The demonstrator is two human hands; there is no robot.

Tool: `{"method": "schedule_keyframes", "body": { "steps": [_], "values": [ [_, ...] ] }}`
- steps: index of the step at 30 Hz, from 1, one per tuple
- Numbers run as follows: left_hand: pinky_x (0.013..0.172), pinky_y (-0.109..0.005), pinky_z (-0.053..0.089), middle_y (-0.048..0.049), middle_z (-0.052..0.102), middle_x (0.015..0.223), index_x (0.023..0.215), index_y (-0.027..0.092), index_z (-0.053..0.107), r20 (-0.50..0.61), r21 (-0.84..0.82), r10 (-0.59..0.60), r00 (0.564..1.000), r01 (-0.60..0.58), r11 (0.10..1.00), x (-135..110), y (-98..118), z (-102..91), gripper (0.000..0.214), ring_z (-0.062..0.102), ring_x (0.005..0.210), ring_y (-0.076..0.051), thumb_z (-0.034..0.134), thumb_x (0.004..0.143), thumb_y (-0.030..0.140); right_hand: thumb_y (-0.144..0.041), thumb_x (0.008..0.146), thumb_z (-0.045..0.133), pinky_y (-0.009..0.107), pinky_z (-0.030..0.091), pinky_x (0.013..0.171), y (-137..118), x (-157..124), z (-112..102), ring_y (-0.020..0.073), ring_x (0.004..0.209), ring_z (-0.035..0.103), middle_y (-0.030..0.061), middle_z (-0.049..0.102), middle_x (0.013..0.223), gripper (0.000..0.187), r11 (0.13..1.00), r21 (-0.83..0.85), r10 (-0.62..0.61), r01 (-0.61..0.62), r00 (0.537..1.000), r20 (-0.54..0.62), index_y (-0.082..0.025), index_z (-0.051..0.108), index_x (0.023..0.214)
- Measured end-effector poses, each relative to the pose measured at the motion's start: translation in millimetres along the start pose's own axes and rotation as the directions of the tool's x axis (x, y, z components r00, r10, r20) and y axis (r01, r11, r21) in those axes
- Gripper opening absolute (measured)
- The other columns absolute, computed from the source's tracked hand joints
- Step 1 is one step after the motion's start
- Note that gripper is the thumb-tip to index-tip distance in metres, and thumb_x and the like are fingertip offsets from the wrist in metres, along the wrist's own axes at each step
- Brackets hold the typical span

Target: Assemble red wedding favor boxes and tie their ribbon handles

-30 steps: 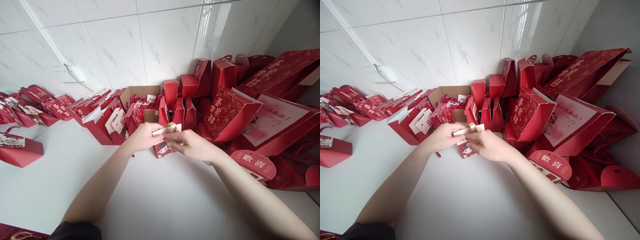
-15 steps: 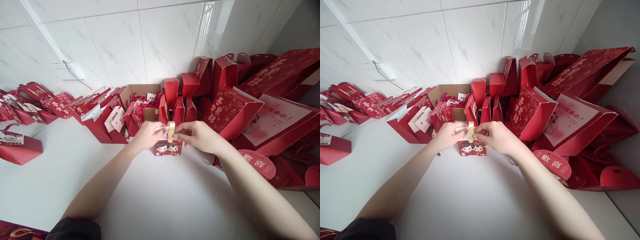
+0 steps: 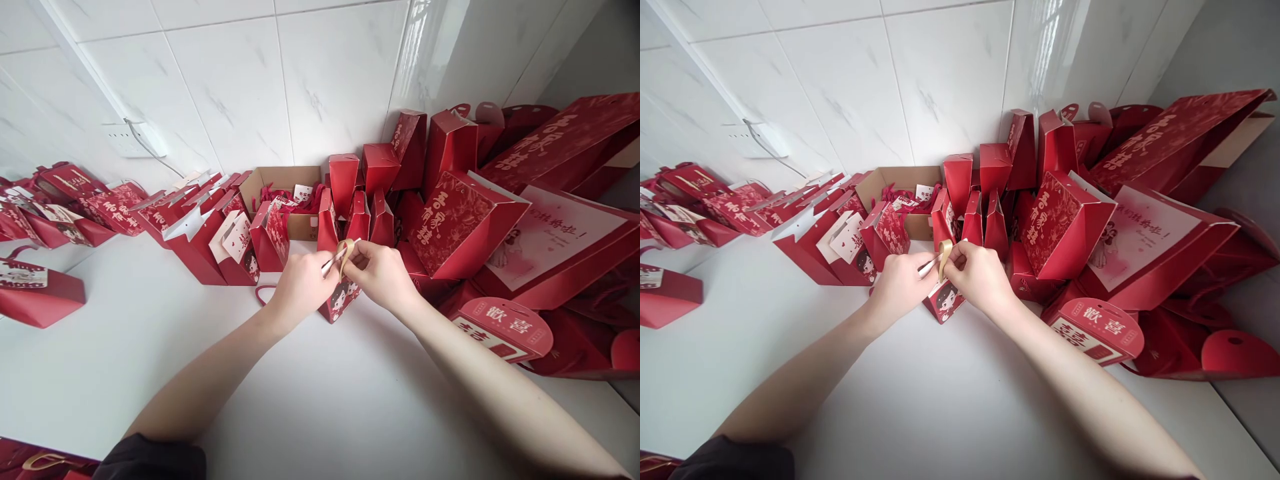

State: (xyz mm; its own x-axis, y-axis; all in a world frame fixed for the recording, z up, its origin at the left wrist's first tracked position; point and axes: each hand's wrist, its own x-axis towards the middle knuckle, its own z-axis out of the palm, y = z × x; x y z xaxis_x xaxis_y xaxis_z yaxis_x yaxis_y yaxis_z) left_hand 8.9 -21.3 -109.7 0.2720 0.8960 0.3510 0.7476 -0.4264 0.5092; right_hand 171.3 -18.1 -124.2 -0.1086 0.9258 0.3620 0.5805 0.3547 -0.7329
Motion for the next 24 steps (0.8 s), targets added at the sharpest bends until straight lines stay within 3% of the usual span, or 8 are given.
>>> {"method": "schedule_keyframes", "body": {
  "steps": [5,9,12,14,16,18,21,24],
  "values": [
    [0.051,-0.025,0.027,0.0028,0.045,0.052,0.059,0.017,0.045,0.024,-0.082,-0.007,1.000,0.009,0.997,3,0,-2.5,0.032,0.034,0.051,-0.009,0.052,0.086,0.035,-0.023,0.083,0.054,0.025,0.038,0.055,6,-4,7,0.0152,0.060,0.057,0.0038,0.065,0.072,0.009,0.939,-0.283,-0.215,0.194,0.975,-0.046,-0.021,0.054,0.074],
    [0.052,-0.023,0.028,0.0021,0.047,0.053,0.061,0.014,0.055,0.052,-0.097,-0.005,0.999,0.010,0.995,7,-3,-4.5,0.032,0.040,0.054,-0.009,0.053,0.085,0.035,-0.025,0.087,0.051,0.025,0.034,0.052,6,-4,6,0.0140,0.056,0.053,0.0049,0.063,0.071,0.016,0.879,-0.402,-0.284,0.256,0.959,-0.011,-0.019,0.055,0.074],
    [0.054,-0.023,0.029,0.0003,0.052,0.055,0.064,0.013,0.063,0.053,-0.097,0.006,0.999,-0.001,0.995,10,-7,-6.6,0.030,0.044,0.056,-0.010,0.055,0.083,0.033,-0.022,0.085,0.053,0.026,0.041,0.058,4,-1,-4,0.0149,0.062,0.059,0.0038,0.066,0.075,0.011,0.951,-0.201,-0.226,0.234,0.972,0.061,-0.019,0.058,0.076],
    [0.055,-0.023,0.032,-0.0007,0.058,0.058,0.067,0.012,0.067,0.066,-0.122,0.029,0.997,-0.021,0.992,12,-10,-8.7,0.027,0.046,0.058,-0.011,0.055,0.083,0.031,-0.020,0.086,0.052,0.027,0.048,0.065,2,3,-13,0.0156,0.068,0.064,0.0032,0.070,0.082,0.011,0.992,0.054,-0.119,0.112,0.980,0.162,-0.020,0.063,0.086],
    [0.057,-0.022,0.034,-0.0010,0.061,0.061,0.070,0.012,0.070,0.088,-0.153,0.039,0.995,-0.025,0.988,14,-12,-10.9,0.027,0.047,0.060,-0.011,0.055,0.083,0.030,-0.022,0.090,0.047,0.029,0.053,0.068,1,6,-22,0.0160,0.072,0.067,0.0047,0.073,0.091,0.020,0.951,0.297,-0.004,-0.084,0.959,0.284,-0.020,0.066,0.096],
    [0.057,-0.022,0.034,-0.0011,0.062,0.062,0.070,0.012,0.070,0.105,-0.173,0.040,0.994,-0.022,0.985,16,-13,-12.3,0.027,0.048,0.060,-0.011,0.056,0.083,0.031,-0.028,0.093,0.045,0.030,0.056,0.069,0,8,-28,0.0163,0.074,0.069,0.0075,0.072,0.097,0.025,0.868,0.447,0.035,-0.217,0.924,0.382,-0.018,0.067,0.100],
    [0.056,-0.023,0.033,-0.0008,0.061,0.060,0.067,0.012,0.069,0.112,-0.169,0.046,0.993,-0.027,0.985,17,-15,-13.0,0.026,0.048,0.060,-0.011,0.059,0.082,0.031,-0.037,0.090,0.059,0.028,0.055,0.072,-1,7,-29,0.0161,0.077,0.068,0.0072,0.072,0.093,0.025,0.813,0.537,-0.034,-0.226,0.902,0.431,-0.016,0.068,0.100],
    [0.054,-0.023,0.031,0.0001,0.056,0.056,0.063,0.012,0.066,0.120,-0.154,0.063,0.991,-0.044,0.987,18,-17,-12.8,0.027,0.045,0.058,-0.011,0.059,0.082,0.030,-0.038,0.081,0.072,0.029,0.055,0.071,2,5,-26,0.0155,0.074,0.066,0.0043,0.071,0.085,0.025,0.824,0.540,-0.082,-0.169,0.908,0.410,-0.017,0.068,0.094]
  ]
}}
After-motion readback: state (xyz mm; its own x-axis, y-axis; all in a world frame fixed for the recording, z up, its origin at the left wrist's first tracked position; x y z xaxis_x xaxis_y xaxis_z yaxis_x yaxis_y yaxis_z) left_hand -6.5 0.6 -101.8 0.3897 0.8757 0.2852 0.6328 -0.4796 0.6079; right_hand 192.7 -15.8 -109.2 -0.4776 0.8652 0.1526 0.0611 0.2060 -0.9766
